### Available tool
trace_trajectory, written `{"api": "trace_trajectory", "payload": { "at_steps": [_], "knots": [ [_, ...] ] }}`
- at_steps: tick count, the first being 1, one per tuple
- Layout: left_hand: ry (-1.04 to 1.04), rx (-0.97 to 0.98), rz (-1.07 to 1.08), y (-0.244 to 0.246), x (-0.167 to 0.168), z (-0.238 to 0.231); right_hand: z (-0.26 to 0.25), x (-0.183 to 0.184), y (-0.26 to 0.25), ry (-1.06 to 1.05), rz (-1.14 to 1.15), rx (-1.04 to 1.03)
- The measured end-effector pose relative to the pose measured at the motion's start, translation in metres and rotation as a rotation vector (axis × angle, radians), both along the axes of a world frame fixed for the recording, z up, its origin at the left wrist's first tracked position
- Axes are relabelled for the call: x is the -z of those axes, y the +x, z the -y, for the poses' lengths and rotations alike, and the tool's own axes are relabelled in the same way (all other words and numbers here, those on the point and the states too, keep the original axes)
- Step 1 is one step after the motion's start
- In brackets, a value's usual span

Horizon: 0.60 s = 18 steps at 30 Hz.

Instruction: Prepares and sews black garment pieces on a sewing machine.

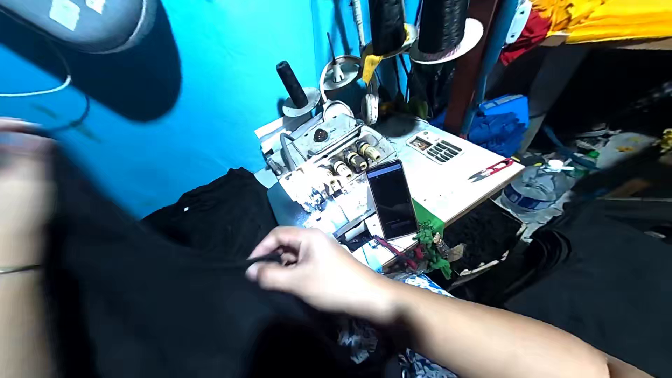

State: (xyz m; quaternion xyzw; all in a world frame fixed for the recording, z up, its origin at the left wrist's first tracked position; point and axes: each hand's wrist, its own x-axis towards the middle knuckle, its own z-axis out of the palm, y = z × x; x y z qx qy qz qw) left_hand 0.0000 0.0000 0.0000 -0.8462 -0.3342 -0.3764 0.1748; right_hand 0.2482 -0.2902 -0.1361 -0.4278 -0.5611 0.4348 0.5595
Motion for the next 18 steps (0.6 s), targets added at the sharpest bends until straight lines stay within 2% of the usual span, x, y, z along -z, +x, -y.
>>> {"api": "trace_trajectory", "payload": {
  "at_steps": [2,4,7,9,11,15,18],
  "knots": [
    [-0.303,0.1,-0.069,0.042,0.056,0.051,-0.019,0.044,0.003,-0.051,0.075,0.139],
    [-0.555,0.248,-0.106,0.077,0.113,0.1,-0.03,0.079,0.008,-0.121,0.129,0.187],
    [-0.762,0.479,-0.219,0.093,0.184,0.138,-0.034,0.099,0.013,-0.144,0.158,0.2],
    [-0.868,0.472,-0.183,0.093,0.195,0.153,-0.031,0.1,0.013,-0.122,0.133,0.221],
    [-0.973,0.418,-0.138,0.092,0.187,0.161,-0.028,0.1,0.012,-0.133,0.065,0.225],
    [-1.065,0.386,-0.104,0.09,0.181,0.163,-0.017,0.11,0.019,-0.157,-0.015,0.147],
    [-1.11,0.393,-0.084,0.089,0.181,0.161,-0.004,0.128,0.025,-0.174,0.023,0.095]
  ]
}}
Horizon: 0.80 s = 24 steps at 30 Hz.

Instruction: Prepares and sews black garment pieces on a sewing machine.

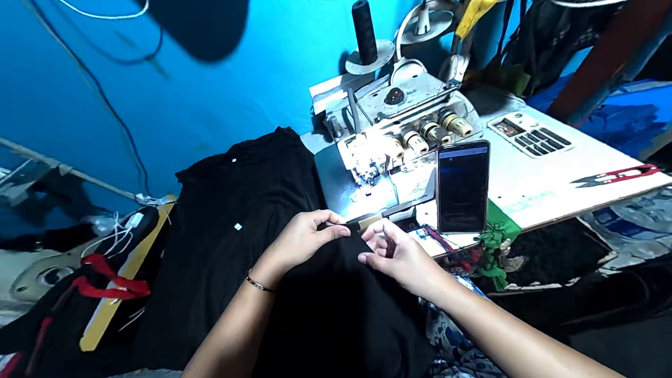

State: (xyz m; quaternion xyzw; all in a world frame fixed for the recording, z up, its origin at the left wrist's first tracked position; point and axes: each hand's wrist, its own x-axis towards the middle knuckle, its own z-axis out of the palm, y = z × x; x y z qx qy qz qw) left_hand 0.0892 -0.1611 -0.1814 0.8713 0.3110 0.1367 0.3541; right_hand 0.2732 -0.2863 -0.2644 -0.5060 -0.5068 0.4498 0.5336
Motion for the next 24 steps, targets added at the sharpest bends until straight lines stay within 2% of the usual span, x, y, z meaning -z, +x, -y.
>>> {"api": "trace_trajectory", "payload": {
  "at_steps": [6,13,16,20,24],
  "knots": [
    [-0.111,-0.045,0.02,0.002,-0.006,0.001,0.022,0.028,0.012,-0.181,0.134,-0.13],
    [-0.135,-0.084,0.044,-0.001,-0.01,0.005,0.03,0.035,0.016,-0.142,0.145,-0.144],
    [-0.061,-0.07,0.029,-0.006,-0.013,0.007,0.032,0.036,0.017,-0.096,0.132,-0.173],
    [0.117,-0.039,-0.005,-0.012,-0.013,0.013,0.031,0.029,0.021,-0.078,0.23,-0.309],
    [0.352,-0.038,0.142,-0.019,-0.019,0.022,0.034,0.029,0.019,-0.095,0.415,-0.467]
  ]
}}
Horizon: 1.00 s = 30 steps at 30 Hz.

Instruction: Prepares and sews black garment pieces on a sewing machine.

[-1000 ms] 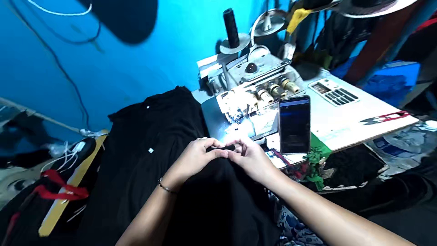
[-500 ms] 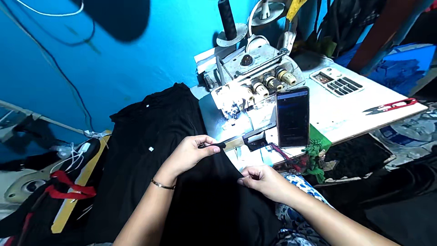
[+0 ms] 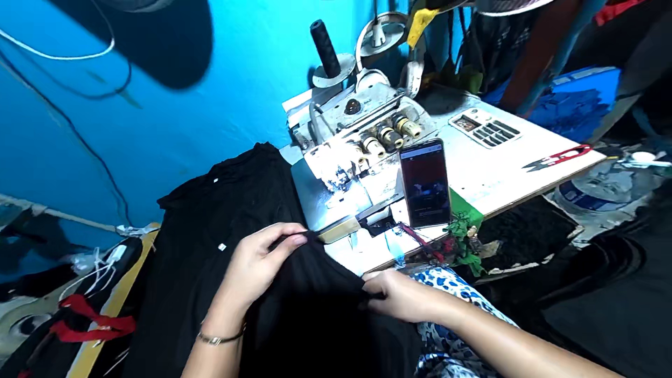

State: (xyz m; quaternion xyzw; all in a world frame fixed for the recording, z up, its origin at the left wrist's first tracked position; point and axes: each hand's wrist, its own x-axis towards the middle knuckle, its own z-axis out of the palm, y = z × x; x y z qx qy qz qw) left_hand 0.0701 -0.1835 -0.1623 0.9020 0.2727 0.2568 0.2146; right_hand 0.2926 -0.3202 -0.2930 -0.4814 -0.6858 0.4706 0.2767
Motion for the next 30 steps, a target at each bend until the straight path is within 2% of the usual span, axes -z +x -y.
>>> {"api": "trace_trajectory", "payload": {
  "at_steps": [4,7,9,10,11,12,13,16,17,19,21,23,24,27,30],
  "knots": [
    [0.203,0.025,0.229,-0.039,-0.019,-0.003,0.008,0.012,-0.01,0.0,-0.003,-0.049],
    [0.256,-0.1,0.442,-0.073,-0.042,-0.012,0.02,0.003,-0.017,0.211,-0.161,-0.045],
    [0.192,-0.228,0.628,-0.078,-0.055,-0.016,0.036,-0.019,-0.024,0.354,-0.242,0.029],
    [0.197,-0.215,0.669,-0.077,-0.056,-0.029,0.045,-0.03,-0.025,0.398,-0.276,0.073],
    [0.227,-0.127,0.635,-0.074,-0.053,-0.048,0.053,-0.031,-0.025,0.449,-0.289,0.101],
    [0.251,-0.042,0.502,-0.063,-0.045,-0.063,0.061,-0.029,-0.022,0.442,-0.259,0.1],
    [0.244,-0.037,0.362,-0.035,-0.032,-0.064,0.069,-0.023,-0.017,0.359,-0.156,0.072],
    [0.061,-0.002,-0.094,0.044,0.017,-0.046,0.076,-0.004,0.002,-0.155,0.338,-0.104],
    [0.018,0.03,-0.175,0.056,0.025,-0.043,0.07,-0.003,0.01,-0.194,0.375,-0.019],
    [-0.055,0.064,-0.233,0.063,0.025,-0.039,0.052,-0.017,0.02,-0.037,0.284,0.29],
    [-0.103,0.071,-0.262,0.063,0.023,-0.036,0.026,-0.027,0.021,0.246,0.224,0.567],
    [-0.09,0.075,-0.27,0.064,0.022,-0.035,-0.006,-0.036,0.021,0.465,0.217,0.705],
    [-0.071,0.077,-0.27,0.065,0.022,-0.035,-0.021,-0.042,0.021,0.492,0.198,0.721],
    [-0.015,0.086,-0.244,0.065,0.022,-0.031,-0.046,-0.061,0.015,0.355,0.078,0.705],
    [0.029,0.084,-0.221,0.061,0.025,-0.027,-0.056,-0.06,0.013,0.256,-0.018,0.722]
  ]
}}
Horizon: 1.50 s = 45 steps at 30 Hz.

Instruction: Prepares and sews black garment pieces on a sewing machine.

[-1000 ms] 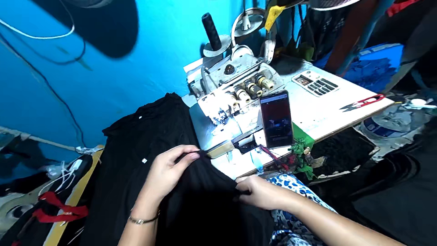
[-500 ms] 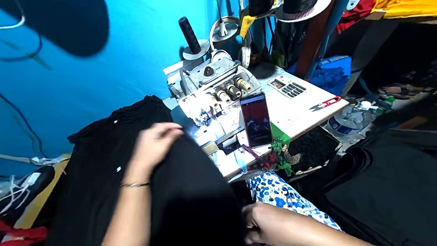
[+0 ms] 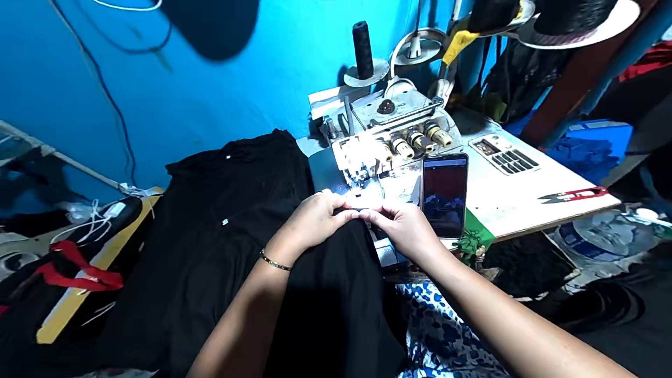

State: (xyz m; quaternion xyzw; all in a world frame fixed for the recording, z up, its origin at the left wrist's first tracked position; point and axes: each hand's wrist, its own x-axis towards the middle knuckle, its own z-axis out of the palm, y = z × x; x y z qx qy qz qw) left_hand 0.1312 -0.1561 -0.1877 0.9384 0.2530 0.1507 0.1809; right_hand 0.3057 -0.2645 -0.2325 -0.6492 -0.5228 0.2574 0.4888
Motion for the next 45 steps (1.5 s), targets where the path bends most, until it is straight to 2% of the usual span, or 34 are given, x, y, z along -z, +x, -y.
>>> {"api": "trace_trajectory", "payload": {
  "at_steps": [4,9,15,27,40,45],
  "knots": [
    [-0.021,-0.06,-0.031,-0.003,0.001,0.002,0.001,0.006,0.005,0.031,-0.007,0.006],
    [-0.045,-0.042,0.096,-0.001,-0.008,0.005,0.009,-0.008,0.011,0.103,0.006,0.05],
    [-0.129,-0.091,0.051,0.002,-0.009,0.005,0.0,0.002,0.014,0.135,-0.015,0.035],
    [-0.172,-0.088,0.052,0.001,-0.009,0.009,-0.004,0.003,0.019,0.035,-0.091,-0.031],
    [-0.154,-0.069,0.035,-0.002,-0.011,0.005,-0.006,-0.002,0.02,0.032,-0.102,-0.058],
    [-0.115,-0.078,0.068,-0.006,-0.013,0.009,-0.002,-0.004,0.016,0.108,-0.157,-0.129]
  ]
}}
